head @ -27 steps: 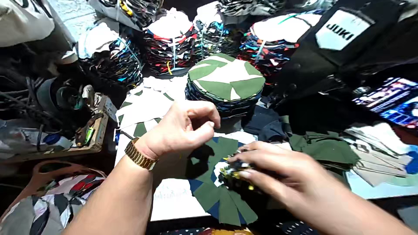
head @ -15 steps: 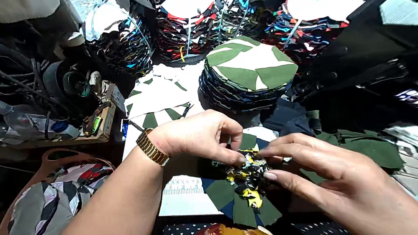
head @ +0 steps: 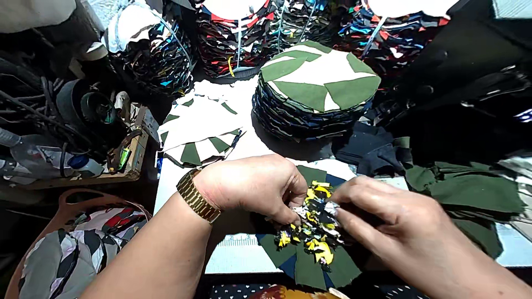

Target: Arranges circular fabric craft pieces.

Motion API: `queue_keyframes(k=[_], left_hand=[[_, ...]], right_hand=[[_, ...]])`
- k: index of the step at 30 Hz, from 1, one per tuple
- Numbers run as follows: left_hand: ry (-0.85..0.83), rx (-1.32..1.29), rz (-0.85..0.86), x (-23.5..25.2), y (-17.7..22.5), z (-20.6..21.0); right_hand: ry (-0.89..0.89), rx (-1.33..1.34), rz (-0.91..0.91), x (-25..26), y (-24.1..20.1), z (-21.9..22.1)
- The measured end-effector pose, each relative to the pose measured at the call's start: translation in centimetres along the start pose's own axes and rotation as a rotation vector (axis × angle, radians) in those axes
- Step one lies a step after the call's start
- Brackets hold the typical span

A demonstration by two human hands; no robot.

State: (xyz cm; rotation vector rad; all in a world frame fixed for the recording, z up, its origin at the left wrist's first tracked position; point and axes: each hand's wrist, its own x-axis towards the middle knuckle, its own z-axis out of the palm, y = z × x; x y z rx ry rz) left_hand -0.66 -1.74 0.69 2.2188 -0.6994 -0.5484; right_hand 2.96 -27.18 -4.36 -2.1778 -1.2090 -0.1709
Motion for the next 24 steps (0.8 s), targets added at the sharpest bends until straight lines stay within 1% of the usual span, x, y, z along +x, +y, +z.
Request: queue_keyframes(k=[2, 3, 7, 9, 12, 16, 18, 21, 23, 24], left_hand=[[-0.015, 0.003, -0.017, 0.1, -0.1, 0.1], [0.005, -0.016, 0.005, 0.0, -0.3, 0.1], [0.195, -0.057, 0.135, -0.1, -1.5, -0.4], [0.239, -0.035, 0.122, 0.1, -1.8, -0.4], [0.240, 0.008, 0.126, 0.6, -2.0, 0.2], [0.231, 0.047, 0.104, 0.6, -1.7, 0.0], [0.251, 0.098, 0.074, 0.5, -2.0, -0.1], [0.247, 0.183, -0.052, 0.2, -2.0, -0.5], [0.263, 0.169, -0.058, 0.0, -2.0, -0.6], [0.277, 0.144, -0.030, 0.0, -2.0, -0.6]], right_hand=[[-0.019, -0.030, -0.019, 0.0, 0.0, 0.4], [-0.021, -0.030, -0.027, 0.1, 0.0, 0.3], [0.057, 0.030, -0.048, 1.2, -0.8, -0.9], [0.096, 0.051, -0.065, 1.7, -1.2, -0.5], [0.093, 0.120, -0.068, 2.1, -1.0, 0.8], [0.109, 0.176, 0.010, 2.2, -0.8, 0.5], [0.119, 0.145, 0.021, 2.1, -0.3, -0.1], [0.089, 0.032, 0.017, 1.6, 0.7, -0.6], [0.062, -0.015, 0.022, 1.2, 1.0, -0.8], [0.053, -0.026, 0.026, 1.0, 1.0, -0.9]])
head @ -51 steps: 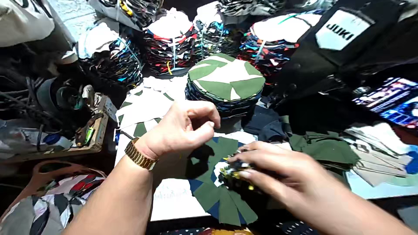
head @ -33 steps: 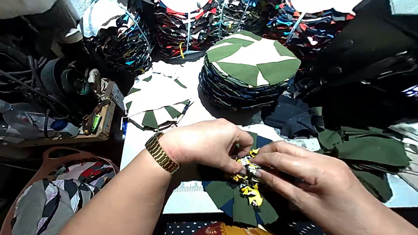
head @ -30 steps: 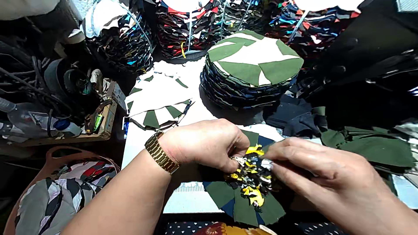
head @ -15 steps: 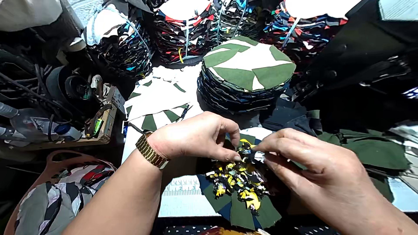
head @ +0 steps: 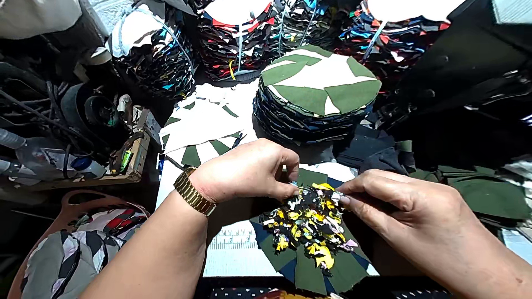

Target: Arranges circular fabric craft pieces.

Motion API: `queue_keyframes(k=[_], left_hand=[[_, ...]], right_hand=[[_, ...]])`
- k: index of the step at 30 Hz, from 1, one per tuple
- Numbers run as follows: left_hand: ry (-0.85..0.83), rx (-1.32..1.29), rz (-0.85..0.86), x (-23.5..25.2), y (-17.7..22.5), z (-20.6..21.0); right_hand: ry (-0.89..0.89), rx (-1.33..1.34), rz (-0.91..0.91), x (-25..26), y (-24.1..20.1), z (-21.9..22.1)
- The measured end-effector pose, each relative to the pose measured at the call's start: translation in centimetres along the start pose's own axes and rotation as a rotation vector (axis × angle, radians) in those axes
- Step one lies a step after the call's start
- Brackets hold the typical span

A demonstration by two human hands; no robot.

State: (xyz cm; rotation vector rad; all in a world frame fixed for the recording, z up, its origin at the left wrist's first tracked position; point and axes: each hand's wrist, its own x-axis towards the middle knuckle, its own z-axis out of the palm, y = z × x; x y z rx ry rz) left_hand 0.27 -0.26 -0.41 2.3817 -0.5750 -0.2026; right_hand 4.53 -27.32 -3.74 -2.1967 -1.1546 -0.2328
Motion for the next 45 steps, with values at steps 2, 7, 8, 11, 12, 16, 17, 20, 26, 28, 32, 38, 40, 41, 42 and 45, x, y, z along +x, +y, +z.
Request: queue_keyframes(k=[2, 7, 8, 11, 12, 16, 17, 20, 26, 28, 32, 38, 40, 41, 42, 45], left_hand=[[0.021, -0.043, 0.060, 0.0, 0.0, 0.2], [-0.015, 0.048, 0.064, 0.5, 0.7, 1.2], [-0.026, 0.072, 0.064, 0.6, 0.9, 1.4], [-0.004, 0.113, 0.089, 0.8, 1.0, 1.7], [0.024, 0.118, 0.091, 0.8, 0.9, 1.7], [0.113, 0.155, 0.055, 0.8, 0.3, 1.7], [0.114, 0.167, 0.045, 0.9, 0.2, 1.9], [0.108, 0.181, 0.038, 1.0, 0.1, 2.0], [0.094, 0.104, 0.065, 0.8, -0.1, 1.4], [0.079, 0.168, 0.035, 0.8, -0.1, 1.6], [0.087, 0.264, 0.031, 0.8, 0.1, 1.7], [0.083, 0.243, 0.032, 0.5, -0.1, 1.3], [0.073, 0.257, 0.030, 0.6, -0.2, 1.4], [0.065, 0.257, 0.026, 0.6, -0.1, 1.4], [0.056, 0.247, 0.020, 0.5, -0.1, 1.4], [-0.004, 0.173, 0.006, 0.4, -0.1, 0.9]], right_hand=[[-0.018, -0.009, -0.005, -0.3, 0.0, -0.1], [-0.048, -0.027, -0.009, -0.1, -0.9, 0.0], [-0.058, -0.029, -0.015, 0.0, -0.9, 0.4], [-0.034, -0.032, -0.060, 0.1, -0.9, 1.6], [-0.013, -0.021, -0.068, 0.2, -0.9, 1.6], [0.048, -0.016, -0.050, 0.7, -1.4, 1.7], [0.051, -0.032, -0.044, 0.8, -1.4, 2.0], [0.043, -0.053, -0.040, 0.6, -1.0, 2.3], [0.072, 0.061, 0.086, 0.1, -1.0, 0.2], [0.030, 0.051, 0.079, -0.3, -0.6, 0.5], [-0.076, 0.063, 0.010, -0.5, 0.1, 0.8], [0.027, 0.013, -0.005, 1.3, -1.4, 0.7], [-0.005, -0.064, -0.014, 1.6, -1.4, 1.9], [-0.019, -0.082, -0.023, 1.7, -1.4, 2.5], [-0.024, -0.095, -0.033, 1.8, -1.3, 2.8], [0.001, -0.114, -0.057, 2.1, -1.2, 2.9]])
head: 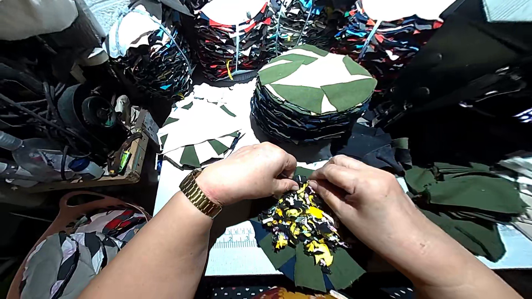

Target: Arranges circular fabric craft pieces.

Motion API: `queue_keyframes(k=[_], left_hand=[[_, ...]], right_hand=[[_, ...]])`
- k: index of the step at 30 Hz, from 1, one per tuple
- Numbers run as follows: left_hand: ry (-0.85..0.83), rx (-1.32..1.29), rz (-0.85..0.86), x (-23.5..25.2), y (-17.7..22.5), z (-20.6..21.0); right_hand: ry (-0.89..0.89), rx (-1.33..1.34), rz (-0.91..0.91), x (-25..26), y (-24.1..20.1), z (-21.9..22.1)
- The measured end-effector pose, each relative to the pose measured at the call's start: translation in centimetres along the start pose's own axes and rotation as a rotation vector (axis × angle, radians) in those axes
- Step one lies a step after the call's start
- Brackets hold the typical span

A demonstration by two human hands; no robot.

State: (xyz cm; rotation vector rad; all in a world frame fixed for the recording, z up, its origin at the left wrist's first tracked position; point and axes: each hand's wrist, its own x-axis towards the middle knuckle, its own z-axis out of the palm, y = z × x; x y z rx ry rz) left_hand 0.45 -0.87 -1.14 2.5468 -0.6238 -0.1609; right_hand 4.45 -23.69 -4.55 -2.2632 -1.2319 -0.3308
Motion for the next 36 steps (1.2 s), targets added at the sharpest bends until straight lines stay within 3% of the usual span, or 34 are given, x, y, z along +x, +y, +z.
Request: queue_keyframes(k=[5, 10, 13, 17, 23, 28, 31, 33, 36], left_hand=[[-0.062, -0.021, -0.049, 0.0, -0.2, -0.2], [0.037, -0.205, -0.020, -1.1, -1.1, -2.0], [-0.061, -0.262, -0.055, -1.6, -0.6, -2.6], [-0.172, -0.176, -0.097, -1.1, 0.2, -1.8], [-0.175, -0.044, -0.136, -1.0, 0.2, -2.0], [-0.149, -0.121, -0.128, -1.9, 0.3, -2.8], [-0.115, -0.226, -0.015, -2.6, 0.8, -3.2], [-0.182, -0.272, 0.033, -2.5, 1.7, -2.9], [-0.333, -0.103, -0.110, -1.8, 3.6, -2.0]], right_hand=[[-0.004, 0.006, 0.008, -0.1, 0.4, 0.3], [0.025, 0.134, -0.004, -0.2, 0.0, -1.2], [-0.039, 0.198, -0.062, -0.5, -0.9, -1.5], [-0.074, 0.145, -0.156, -0.8, -2.0, 0.4], [-0.033, 0.108, -0.252, -0.7, -2.7, 1.8], [-0.069, 0.181, -0.230, -0.8, -1.7, -0.4], [-0.084, 0.186, -0.243, -1.3, -2.0, -0.7], [-0.099, 0.183, -0.265, -2.0, -2.6, 0.0], [-0.103, 0.113, -0.271, -2.8, -2.8, 1.1]])
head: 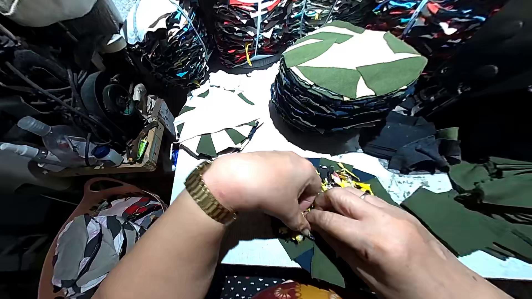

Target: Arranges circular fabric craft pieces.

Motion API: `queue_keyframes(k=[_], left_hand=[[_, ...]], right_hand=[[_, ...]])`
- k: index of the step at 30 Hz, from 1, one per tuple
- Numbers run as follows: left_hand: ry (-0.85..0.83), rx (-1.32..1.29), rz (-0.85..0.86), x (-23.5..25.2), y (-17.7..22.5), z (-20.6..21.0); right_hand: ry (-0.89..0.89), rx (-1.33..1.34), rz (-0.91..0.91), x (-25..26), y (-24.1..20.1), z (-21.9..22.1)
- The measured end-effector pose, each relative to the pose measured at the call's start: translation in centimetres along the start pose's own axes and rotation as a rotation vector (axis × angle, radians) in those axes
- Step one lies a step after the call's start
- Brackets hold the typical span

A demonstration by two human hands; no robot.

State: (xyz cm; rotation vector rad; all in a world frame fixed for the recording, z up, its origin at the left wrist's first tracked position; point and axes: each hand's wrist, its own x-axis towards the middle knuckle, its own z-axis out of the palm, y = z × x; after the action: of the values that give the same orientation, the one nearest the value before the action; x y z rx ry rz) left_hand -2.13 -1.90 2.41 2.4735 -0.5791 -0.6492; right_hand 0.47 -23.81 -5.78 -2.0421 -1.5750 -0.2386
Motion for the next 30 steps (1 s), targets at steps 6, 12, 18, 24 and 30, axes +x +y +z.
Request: queue_keyframes(k=[6, 12, 18, 24, 30], left_hand=[[0.081, -0.048, 0.076, 0.9, -1.6, 0.2], [0.032, -0.331, -0.021, 0.1, -3.3, -1.1], [0.064, -0.141, 0.001, 0.7, -3.0, -0.5], [0.118, -0.098, 0.050, 1.4, -2.8, -0.2], [0.164, -0.122, 0.066, 0.5, -3.1, -0.7]], right_hand=[[0.040, -0.008, 0.028, 0.4, 1.7, -0.7], [0.039, 0.062, 0.105, 0.7, 1.2, -2.4], [0.044, 0.020, -0.022, 0.7, 0.7, 0.3], [-0.042, 0.008, -0.017, -0.3, 1.3, -2.2], [-0.116, 0.117, 0.040, -1.0, 1.4, -4.1]])
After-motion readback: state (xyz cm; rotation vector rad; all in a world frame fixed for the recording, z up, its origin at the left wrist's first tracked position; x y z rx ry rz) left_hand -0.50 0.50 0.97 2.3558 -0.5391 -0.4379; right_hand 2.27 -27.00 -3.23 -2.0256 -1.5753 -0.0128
